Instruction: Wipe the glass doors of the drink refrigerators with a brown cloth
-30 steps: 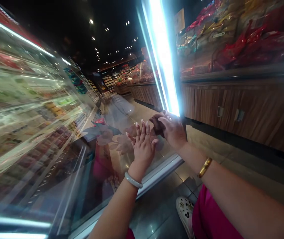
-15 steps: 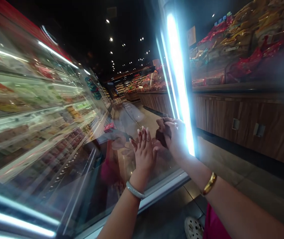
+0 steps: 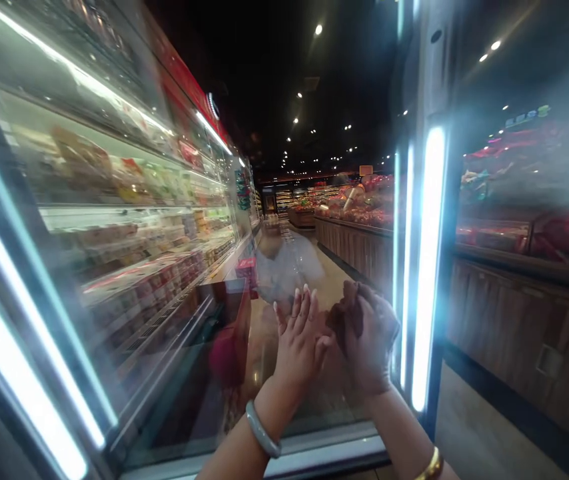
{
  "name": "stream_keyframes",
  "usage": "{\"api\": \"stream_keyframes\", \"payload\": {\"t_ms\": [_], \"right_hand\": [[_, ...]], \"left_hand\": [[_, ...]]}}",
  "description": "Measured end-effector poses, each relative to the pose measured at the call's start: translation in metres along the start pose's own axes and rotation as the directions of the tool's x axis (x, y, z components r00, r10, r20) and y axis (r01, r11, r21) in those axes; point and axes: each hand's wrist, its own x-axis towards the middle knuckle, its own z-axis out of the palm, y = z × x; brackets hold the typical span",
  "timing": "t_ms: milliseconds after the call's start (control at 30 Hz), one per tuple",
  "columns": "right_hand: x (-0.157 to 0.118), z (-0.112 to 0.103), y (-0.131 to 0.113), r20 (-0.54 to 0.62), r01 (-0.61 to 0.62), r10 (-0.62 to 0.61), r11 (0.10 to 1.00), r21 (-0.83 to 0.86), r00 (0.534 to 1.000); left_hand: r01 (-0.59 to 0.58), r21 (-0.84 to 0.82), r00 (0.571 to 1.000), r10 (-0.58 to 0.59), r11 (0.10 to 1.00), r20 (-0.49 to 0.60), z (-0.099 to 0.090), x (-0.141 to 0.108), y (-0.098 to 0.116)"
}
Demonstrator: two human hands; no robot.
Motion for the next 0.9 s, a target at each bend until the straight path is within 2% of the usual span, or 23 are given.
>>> {"api": "stream_keyframes", "payload": {"t_ms": [100, 200, 267, 333, 367, 433, 500, 567, 633, 667, 700, 767, 833, 900], "right_hand": [[-0.018, 0.007, -0.012, 0.099, 0.15, -0.149, 0.989, -0.01, 0.984], [-0.017, 0.001, -0.004, 0.204, 0.289, -0.277, 0.957, -0.031, 0.939], [-0.001, -0.004, 0.007, 0.151, 0.243, -0.231, 0.968, -0.068, 0.961], [0.017, -0.004, 0.008, -0.02, 0.098, -0.101, 0.991, -0.089, 0.995], [0.023, -0.002, 0.004, -0.092, 0.035, -0.042, 0.997, -0.076, 0.995], [0.022, 0.009, -0.013, -0.103, 0.011, -0.017, 0.998, -0.056, 0.995], [0.008, 0.02, -0.033, -0.006, 0.105, -0.105, 0.993, -0.062, 0.994], [-0.007, 0.028, -0.042, 0.062, 0.237, -0.233, 0.968, -0.075, 0.971], [-0.011, 0.03, -0.038, 0.075, 0.33, -0.324, 0.939, -0.093, 0.943], [-0.007, 0.029, -0.033, 0.061, 0.339, -0.335, 0.935, -0.1, 0.94], [-0.001, 0.028, -0.027, 0.028, 0.311, -0.31, 0.944, -0.11, 0.95], [0.011, 0.029, -0.023, -0.078, 0.172, -0.183, 0.976, -0.131, 0.98], [0.015, 0.034, -0.032, -0.159, 0.05, -0.073, 0.988, -0.146, 0.984], [0.004, 0.043, -0.049, -0.107, 0.083, -0.101, 0.983, -0.163, 0.989]], "left_hand": [[0.022, 0.002, 1.0, -0.022, 1.0, 0.012, -0.002, 0.0, 0.0], [0.038, -0.005, 0.999, -0.038, 0.999, 0.004, -0.005, 0.0, 0.001], [0.03, -0.006, 1.0, -0.03, 1.0, -0.001, -0.009, 0.001, 0.002], [0.033, -0.003, 0.999, -0.034, 0.999, -0.003, -0.013, 0.003, 0.001], [0.044, 0.0, 0.999, -0.044, 0.999, -0.001, -0.015, 0.004, 0.0], [0.07, 0.006, 0.997, -0.07, 0.997, -0.007, -0.021, 0.007, -0.004], [0.09, 0.011, 0.995, -0.089, 0.996, -0.032, -0.027, 0.009, -0.01], [0.095, 0.021, 0.994, -0.094, 0.995, -0.054, -0.033, 0.01, -0.019], [0.083, 0.042, 0.995, -0.081, 0.996, -0.049, -0.038, 0.008, -0.028], [0.076, 0.055, 0.997, -0.074, 0.996, -0.037, -0.04, 0.006, -0.032], [0.071, 0.067, 0.997, -0.069, 0.995, -0.029, -0.041, 0.004, -0.035], [0.07, 0.084, 0.997, -0.068, 0.994, -0.02, -0.043, 0.0, -0.038], [0.076, 0.091, 0.997, -0.074, 0.993, -0.028, -0.042, -0.003, -0.038], [0.082, 0.086, 0.996, -0.08, 0.993, -0.029, -0.042, -0.005, -0.038]]}}
